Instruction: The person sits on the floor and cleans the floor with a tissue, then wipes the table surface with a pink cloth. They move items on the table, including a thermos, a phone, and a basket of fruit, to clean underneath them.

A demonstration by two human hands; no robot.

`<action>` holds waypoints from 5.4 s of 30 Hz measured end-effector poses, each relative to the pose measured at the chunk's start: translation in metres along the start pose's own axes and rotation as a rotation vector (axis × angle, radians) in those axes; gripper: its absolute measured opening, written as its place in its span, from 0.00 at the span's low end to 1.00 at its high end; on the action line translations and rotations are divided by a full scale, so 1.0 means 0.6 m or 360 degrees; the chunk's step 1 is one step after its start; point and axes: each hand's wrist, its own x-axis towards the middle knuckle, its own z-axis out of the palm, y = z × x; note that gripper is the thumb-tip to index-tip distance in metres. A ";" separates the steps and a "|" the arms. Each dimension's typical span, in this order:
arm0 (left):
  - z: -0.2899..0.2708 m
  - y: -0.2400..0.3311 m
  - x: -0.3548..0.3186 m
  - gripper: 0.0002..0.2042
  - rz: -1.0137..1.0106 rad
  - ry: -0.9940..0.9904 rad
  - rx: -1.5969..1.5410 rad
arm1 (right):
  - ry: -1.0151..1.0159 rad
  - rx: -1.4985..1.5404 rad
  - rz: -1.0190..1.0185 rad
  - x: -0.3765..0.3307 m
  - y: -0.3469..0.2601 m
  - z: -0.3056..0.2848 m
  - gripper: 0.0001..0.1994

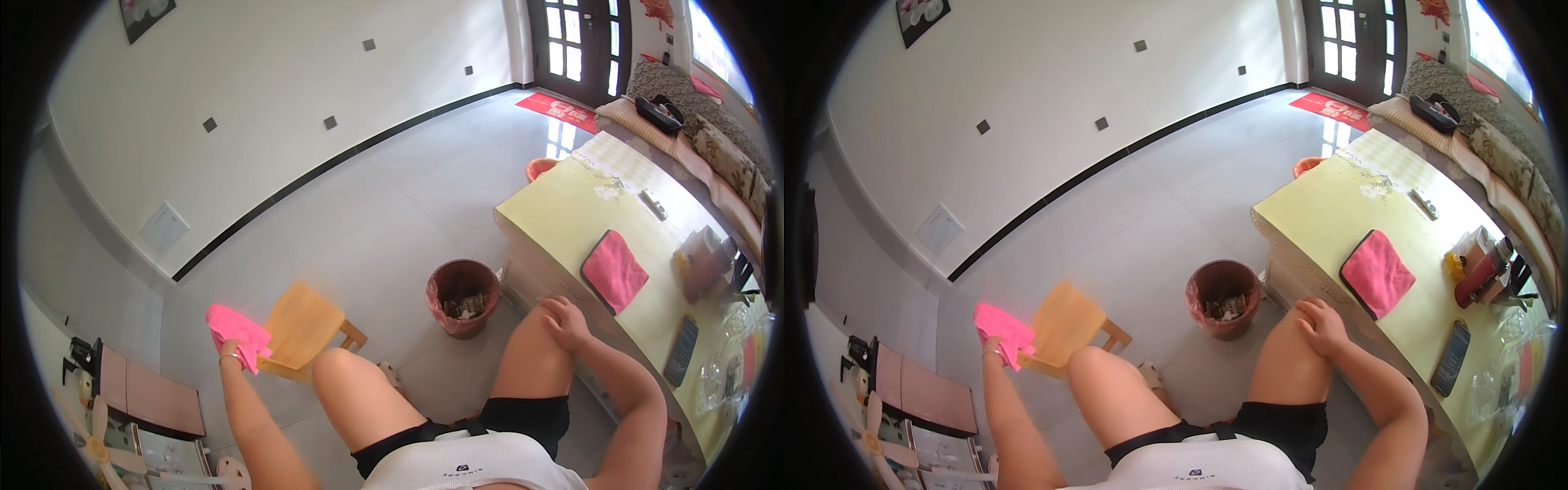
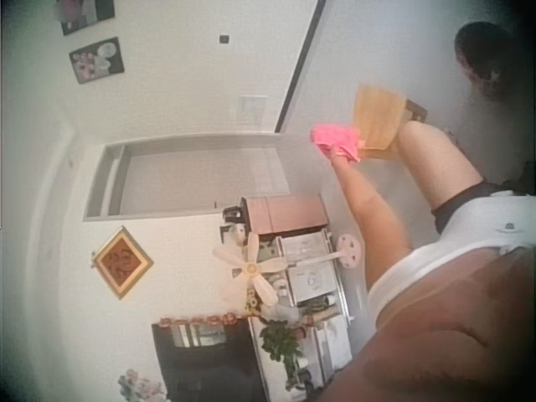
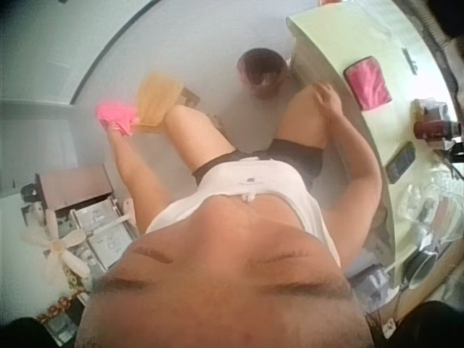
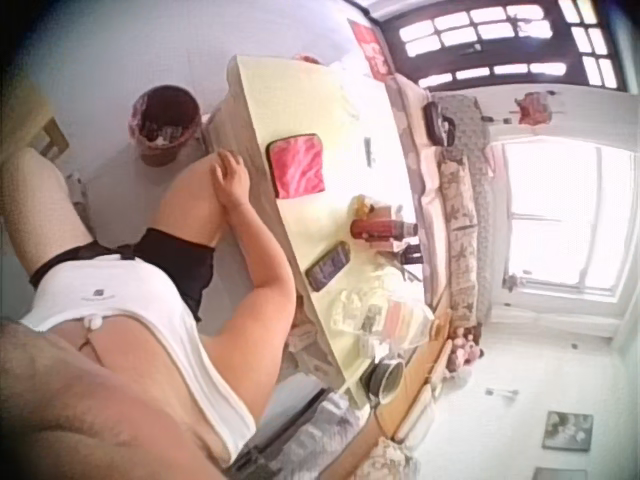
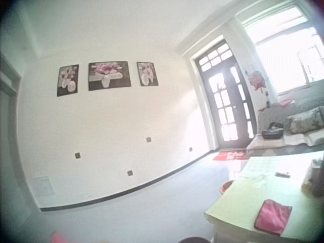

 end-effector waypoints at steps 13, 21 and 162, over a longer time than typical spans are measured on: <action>-0.002 -0.045 -0.060 0.24 0.0376 -0.0230 0.0284 | -0.0083 -0.0089 -0.0042 0.045 -0.018 0.024 0.20; -0.063 -0.047 -0.073 0.22 0.0478 -0.0296 0.0544 | -0.0096 -0.0160 -0.0043 0.082 -0.052 0.071 0.20; 0.513 0.006 -0.812 0.12 0.1309 -0.3380 -0.0382 | -0.0094 0.0003 -0.0044 0.072 -0.038 0.072 0.18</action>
